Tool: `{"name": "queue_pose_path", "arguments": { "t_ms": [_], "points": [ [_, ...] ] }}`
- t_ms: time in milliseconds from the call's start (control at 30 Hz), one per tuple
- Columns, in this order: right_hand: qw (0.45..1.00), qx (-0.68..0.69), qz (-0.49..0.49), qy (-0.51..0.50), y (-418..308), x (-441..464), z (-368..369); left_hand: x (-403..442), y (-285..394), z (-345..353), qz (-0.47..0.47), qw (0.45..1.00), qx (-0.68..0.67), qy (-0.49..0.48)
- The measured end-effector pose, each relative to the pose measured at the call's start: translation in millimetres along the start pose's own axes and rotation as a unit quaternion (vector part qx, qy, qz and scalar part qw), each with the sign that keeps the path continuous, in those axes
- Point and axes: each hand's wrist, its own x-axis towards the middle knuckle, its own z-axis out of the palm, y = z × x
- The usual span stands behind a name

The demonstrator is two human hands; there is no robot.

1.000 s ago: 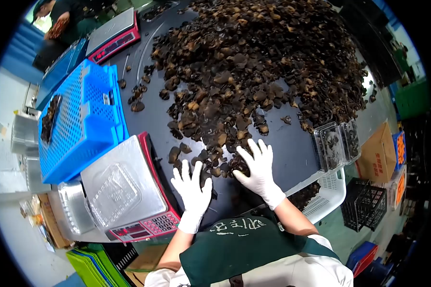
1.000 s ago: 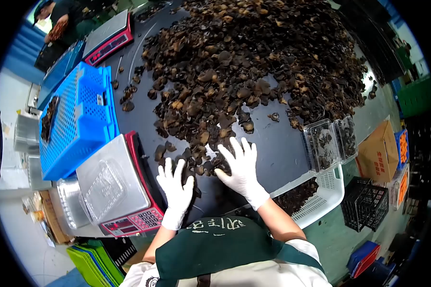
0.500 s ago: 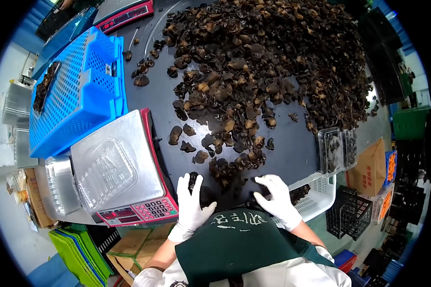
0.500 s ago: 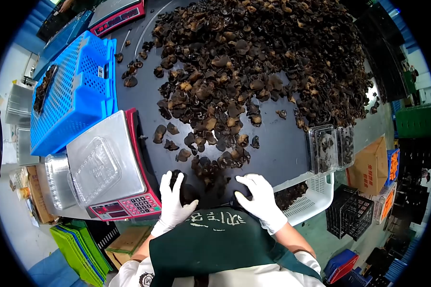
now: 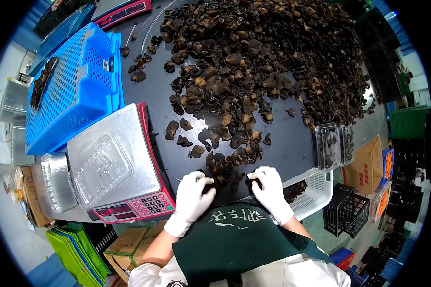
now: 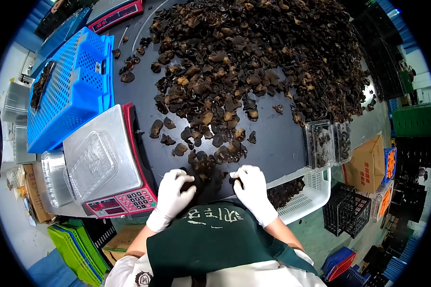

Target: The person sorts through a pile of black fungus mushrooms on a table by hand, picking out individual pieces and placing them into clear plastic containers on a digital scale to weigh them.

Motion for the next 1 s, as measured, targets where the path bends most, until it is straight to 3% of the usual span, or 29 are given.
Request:
{"name": "queue_pose_path", "arguments": {
  "t_ms": [33, 100, 167, 300, 367, 433, 533, 567, 633, 700, 767, 867, 1000],
  "points": [
    [0.998, -0.015, -0.041, 0.046, -2, 8, 0, 9, 2, -2, -0.015, 1.0, 0.011, -0.005],
    [0.999, -0.021, -0.049, -0.001, -17, 11, -6, 22, -1, 0, -0.009, 0.999, 0.037, 0.011],
    [0.988, -0.031, -0.003, -0.15, -23, 10, 0, 38, -8, 7, 0.017, 0.997, 0.042, 0.067],
    [0.978, -0.132, -0.038, -0.155, -19, 4, 27, 64, -25, 24, 0.054, 0.988, 0.108, 0.096],
    [0.986, -0.098, -0.065, -0.116, -15, 5, 34, 73, -20, 25, 0.032, 0.979, 0.201, 0.029],
    [0.992, -0.044, -0.069, -0.096, -18, 8, 18, 74, -32, 28, 0.049, 0.973, 0.222, 0.033],
    [0.968, 0.179, 0.111, -0.134, -19, 11, -27, 75, -38, 21, 0.069, 0.976, 0.204, 0.03],
    [0.968, 0.212, 0.052, -0.121, 0, 7, -33, 77, -41, 20, 0.066, 0.977, 0.203, 0.022],
    [0.957, 0.132, -0.037, -0.256, 21, 5, -71, 78, -40, 22, 0.05, 0.976, 0.212, 0.028],
    [0.906, 0.086, 0.143, -0.388, 18, -1, -101, 79, -43, 27, 0.048, 0.976, 0.209, 0.046],
    [0.949, -0.04, 0.041, -0.31, 22, -2, -97, 81, -44, 34, 0.047, 0.976, 0.202, 0.067],
    [0.991, -0.031, 0.002, -0.133, 9, 14, -72, 83, -44, 34, 0.041, 0.98, 0.169, 0.098],
    [0.995, -0.02, -0.068, -0.067, -12, 43, -25, 81, -43, 29, 0.025, 0.977, 0.2, 0.071]
  ]
}}
